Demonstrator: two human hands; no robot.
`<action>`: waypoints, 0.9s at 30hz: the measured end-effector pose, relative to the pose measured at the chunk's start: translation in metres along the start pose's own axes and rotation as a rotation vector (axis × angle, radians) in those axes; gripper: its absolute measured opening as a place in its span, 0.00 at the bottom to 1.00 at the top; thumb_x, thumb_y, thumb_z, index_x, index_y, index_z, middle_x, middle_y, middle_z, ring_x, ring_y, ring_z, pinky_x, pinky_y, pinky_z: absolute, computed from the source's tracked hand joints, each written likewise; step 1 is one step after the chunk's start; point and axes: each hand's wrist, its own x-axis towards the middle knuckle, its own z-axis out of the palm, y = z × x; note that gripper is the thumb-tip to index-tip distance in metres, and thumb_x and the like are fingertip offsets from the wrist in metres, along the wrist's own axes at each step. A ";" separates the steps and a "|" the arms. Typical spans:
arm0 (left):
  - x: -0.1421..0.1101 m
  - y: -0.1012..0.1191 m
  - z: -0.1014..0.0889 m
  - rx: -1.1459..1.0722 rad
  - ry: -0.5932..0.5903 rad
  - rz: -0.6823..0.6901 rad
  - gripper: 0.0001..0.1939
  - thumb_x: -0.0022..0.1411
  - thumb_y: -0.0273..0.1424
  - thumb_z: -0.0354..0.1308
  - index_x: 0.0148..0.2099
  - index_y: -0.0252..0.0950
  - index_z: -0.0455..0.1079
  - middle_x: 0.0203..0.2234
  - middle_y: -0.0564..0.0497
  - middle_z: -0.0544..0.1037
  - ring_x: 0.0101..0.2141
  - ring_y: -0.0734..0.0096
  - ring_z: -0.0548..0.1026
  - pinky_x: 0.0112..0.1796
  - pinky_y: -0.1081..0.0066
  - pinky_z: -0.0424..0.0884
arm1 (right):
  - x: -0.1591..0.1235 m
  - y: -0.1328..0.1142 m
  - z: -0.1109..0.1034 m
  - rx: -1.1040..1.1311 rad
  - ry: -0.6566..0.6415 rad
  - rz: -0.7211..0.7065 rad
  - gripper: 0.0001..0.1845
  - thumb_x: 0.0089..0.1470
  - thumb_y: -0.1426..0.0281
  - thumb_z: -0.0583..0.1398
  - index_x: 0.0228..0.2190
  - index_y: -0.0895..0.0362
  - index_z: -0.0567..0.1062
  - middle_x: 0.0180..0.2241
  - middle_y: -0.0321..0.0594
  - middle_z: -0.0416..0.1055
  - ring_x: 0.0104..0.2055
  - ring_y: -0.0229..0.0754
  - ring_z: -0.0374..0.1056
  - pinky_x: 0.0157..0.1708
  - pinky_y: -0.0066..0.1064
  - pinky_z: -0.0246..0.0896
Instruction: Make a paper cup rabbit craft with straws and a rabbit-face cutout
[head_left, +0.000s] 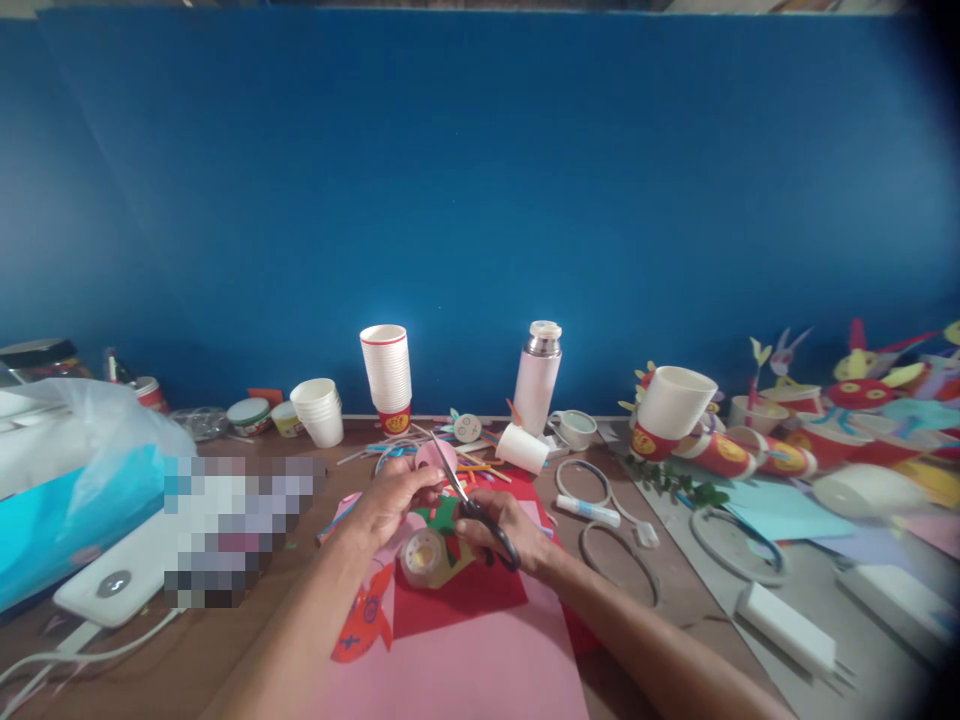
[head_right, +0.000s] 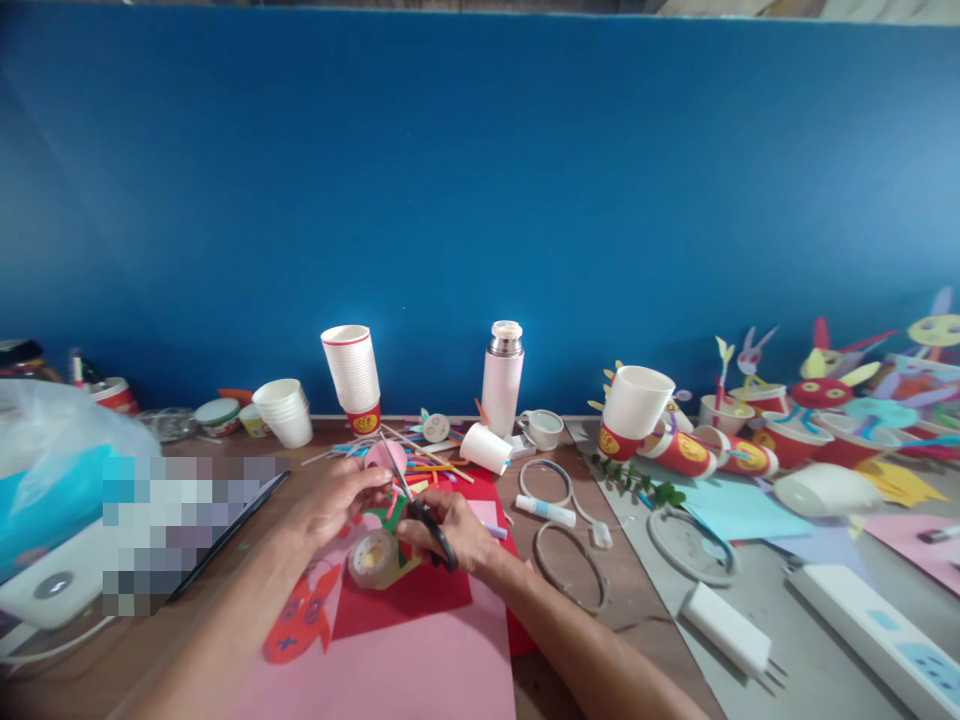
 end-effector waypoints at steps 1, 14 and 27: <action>0.000 0.000 0.000 0.005 -0.001 -0.001 0.05 0.44 0.28 0.62 0.24 0.31 0.69 0.17 0.55 0.72 0.18 0.79 0.68 0.24 0.77 0.66 | 0.000 0.000 0.000 0.003 -0.004 0.001 0.13 0.45 0.62 0.61 0.23 0.59 0.65 0.14 0.29 0.63 0.15 0.30 0.56 0.14 0.21 0.48; -0.004 0.006 0.000 0.048 -0.016 -0.034 0.07 0.46 0.30 0.61 0.24 0.30 0.70 0.17 0.50 0.75 0.18 0.77 0.70 0.22 0.77 0.65 | 0.002 0.004 0.000 0.014 0.009 -0.020 0.13 0.45 0.62 0.60 0.23 0.59 0.65 0.14 0.29 0.63 0.15 0.30 0.57 0.14 0.21 0.50; 0.001 0.003 -0.002 0.102 0.001 0.043 0.08 0.46 0.28 0.57 0.18 0.30 0.67 0.12 0.53 0.71 0.15 0.81 0.65 0.19 0.79 0.60 | 0.001 0.008 -0.002 -0.008 -0.036 -0.026 0.16 0.47 0.59 0.59 0.26 0.60 0.66 0.16 0.30 0.63 0.17 0.30 0.58 0.17 0.22 0.52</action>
